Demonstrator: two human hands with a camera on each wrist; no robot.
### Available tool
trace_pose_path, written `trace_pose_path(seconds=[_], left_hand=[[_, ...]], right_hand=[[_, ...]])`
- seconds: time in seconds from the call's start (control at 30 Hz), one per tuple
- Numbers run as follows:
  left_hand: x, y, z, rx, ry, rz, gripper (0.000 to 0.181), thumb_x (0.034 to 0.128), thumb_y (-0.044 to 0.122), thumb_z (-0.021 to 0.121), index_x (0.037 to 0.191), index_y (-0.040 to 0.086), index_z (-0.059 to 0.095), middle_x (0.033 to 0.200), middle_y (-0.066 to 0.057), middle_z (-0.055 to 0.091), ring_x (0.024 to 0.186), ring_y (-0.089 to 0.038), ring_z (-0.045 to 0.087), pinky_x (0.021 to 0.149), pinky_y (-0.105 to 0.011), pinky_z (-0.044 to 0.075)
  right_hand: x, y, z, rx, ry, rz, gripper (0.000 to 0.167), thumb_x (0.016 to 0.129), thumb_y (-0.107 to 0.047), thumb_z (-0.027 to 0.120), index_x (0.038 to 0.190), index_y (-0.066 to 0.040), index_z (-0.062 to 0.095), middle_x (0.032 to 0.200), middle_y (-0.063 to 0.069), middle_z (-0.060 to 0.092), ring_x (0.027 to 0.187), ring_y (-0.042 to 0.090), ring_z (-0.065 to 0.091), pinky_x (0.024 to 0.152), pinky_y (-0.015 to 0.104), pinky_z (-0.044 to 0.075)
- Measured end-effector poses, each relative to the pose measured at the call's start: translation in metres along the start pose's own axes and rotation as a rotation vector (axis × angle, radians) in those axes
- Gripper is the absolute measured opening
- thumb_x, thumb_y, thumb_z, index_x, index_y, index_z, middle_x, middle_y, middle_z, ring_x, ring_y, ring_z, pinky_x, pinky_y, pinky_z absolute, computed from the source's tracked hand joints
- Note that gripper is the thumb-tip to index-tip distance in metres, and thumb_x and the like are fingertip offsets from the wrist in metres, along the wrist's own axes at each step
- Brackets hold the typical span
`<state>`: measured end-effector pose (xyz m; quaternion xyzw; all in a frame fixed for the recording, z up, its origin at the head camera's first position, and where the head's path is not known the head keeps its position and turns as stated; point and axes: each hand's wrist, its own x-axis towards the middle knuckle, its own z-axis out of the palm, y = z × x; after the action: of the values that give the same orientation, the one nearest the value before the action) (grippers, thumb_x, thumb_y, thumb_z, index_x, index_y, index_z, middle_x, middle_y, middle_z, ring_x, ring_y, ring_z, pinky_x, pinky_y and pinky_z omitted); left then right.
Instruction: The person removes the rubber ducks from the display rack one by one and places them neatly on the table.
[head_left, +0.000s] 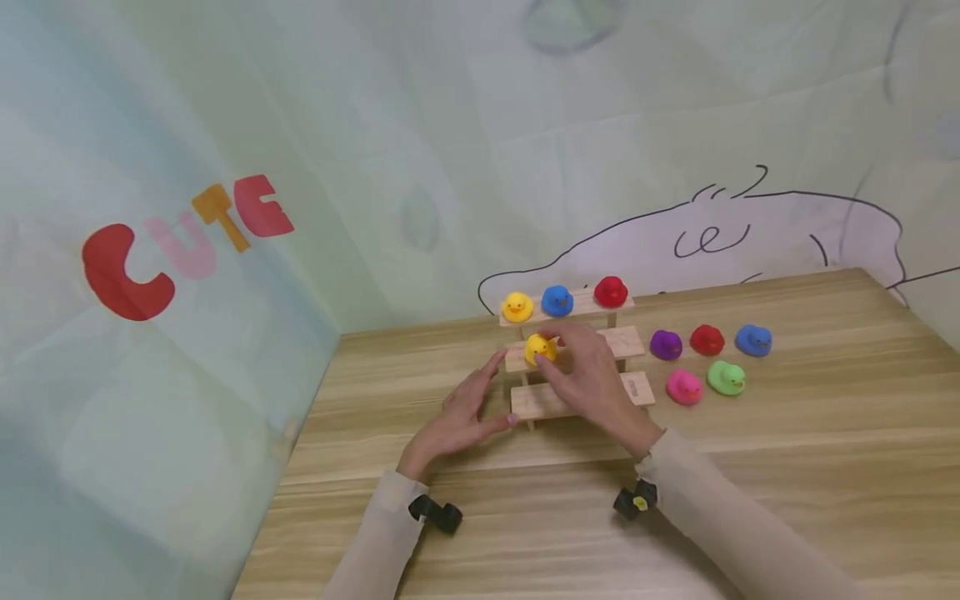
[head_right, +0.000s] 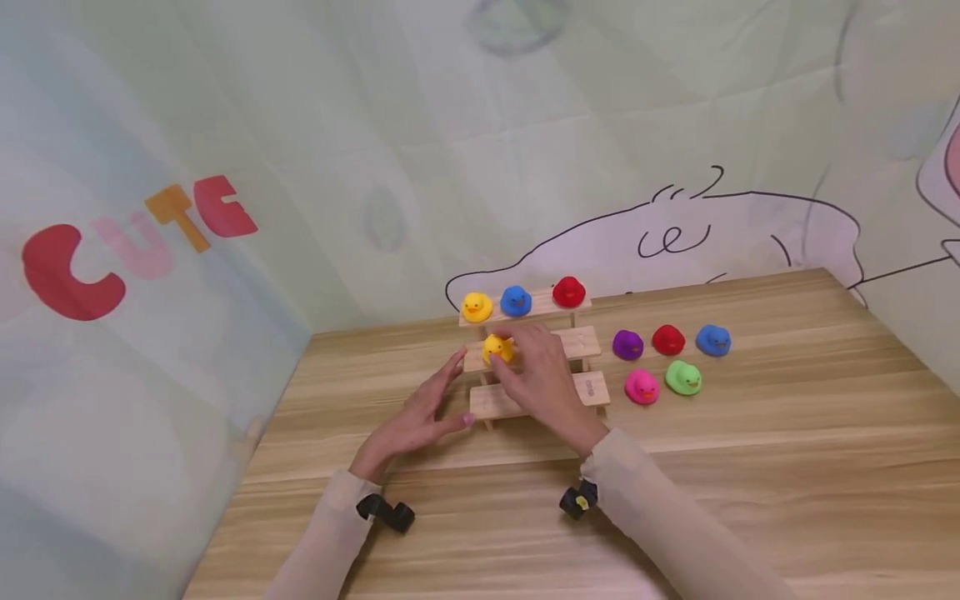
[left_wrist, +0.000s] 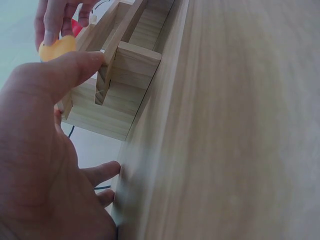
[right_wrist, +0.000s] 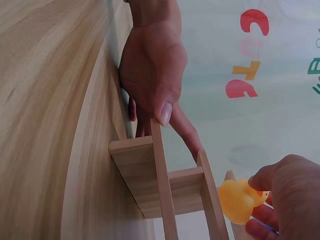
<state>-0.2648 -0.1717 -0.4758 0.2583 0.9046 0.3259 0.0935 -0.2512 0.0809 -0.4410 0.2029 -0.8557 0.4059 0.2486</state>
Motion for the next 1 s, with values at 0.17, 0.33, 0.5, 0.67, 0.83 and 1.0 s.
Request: trace_pose_path(seconds=[0.17,0.33,0.5,0.67,0.83,1.0], left_hand=[[0.0,0.0,-0.002,0.014,-0.023,-0.024,0.101,0.0992,0.055,0.067,0.171,0.049,-0.004,0.181,-0.009,0.022,0.168,-0.04,0.018,0.129,-0.076,0.015],[0.001,0.001,-0.002,0.024,-0.031,-0.022,0.102,0.0994,0.056,0.066,0.172,0.046,-0.005,0.182,-0.01,0.02,0.168,-0.041,0.018,0.129,-0.076,0.015],[0.001,0.001,-0.001,0.023,-0.03,-0.018,0.102,0.0996,0.056,0.066,0.172,0.045,-0.004,0.182,-0.012,0.02,0.168,-0.043,0.016,0.128,-0.076,0.015],[0.0,0.0,-0.001,0.014,0.013,0.024,0.102,0.0982,0.059,0.067,0.173,0.042,0.0,0.18,-0.016,0.022,0.166,-0.048,0.02,0.125,-0.08,0.017],[0.0,-0.001,0.0,0.016,0.026,0.04,0.101,0.0979,0.063,0.064,0.173,0.041,0.001,0.179,-0.019,0.024,0.164,-0.052,0.021,0.123,-0.082,0.017],[0.001,0.0,-0.001,0.011,-0.021,-0.003,0.101,0.0996,0.057,0.066,0.172,0.045,-0.004,0.181,-0.014,0.021,0.168,-0.044,0.017,0.128,-0.077,0.014]], right_hand=[[-0.004,0.004,-0.012,0.008,0.02,-0.006,0.038,0.097,-0.012,0.078,0.133,-0.005,0.07,0.126,0.013,0.075,0.113,0.034,0.069,0.099,0.053,0.056],[-0.01,0.007,-0.026,0.032,0.041,0.035,0.036,0.096,-0.012,0.08,0.13,-0.006,0.072,0.129,0.012,0.075,0.11,0.034,0.068,0.094,0.047,0.054],[-0.016,0.014,-0.037,0.006,0.091,0.034,0.035,0.093,-0.009,0.082,0.127,-0.005,0.074,0.123,0.012,0.077,0.104,0.033,0.068,0.083,0.036,0.051],[-0.018,0.024,-0.051,-0.03,0.158,-0.01,0.035,0.089,-0.006,0.085,0.123,-0.003,0.075,0.117,0.014,0.078,0.097,0.03,0.07,0.077,0.039,0.054],[-0.025,0.037,-0.068,-0.055,0.18,0.01,0.036,0.089,-0.003,0.085,0.123,-0.003,0.075,0.118,0.016,0.078,0.097,0.03,0.071,0.081,0.032,0.056],[-0.034,0.052,-0.085,-0.074,0.216,0.027,0.035,0.086,0.003,0.084,0.119,0.002,0.074,0.109,0.018,0.077,0.088,0.031,0.071,0.081,0.0,0.044]])
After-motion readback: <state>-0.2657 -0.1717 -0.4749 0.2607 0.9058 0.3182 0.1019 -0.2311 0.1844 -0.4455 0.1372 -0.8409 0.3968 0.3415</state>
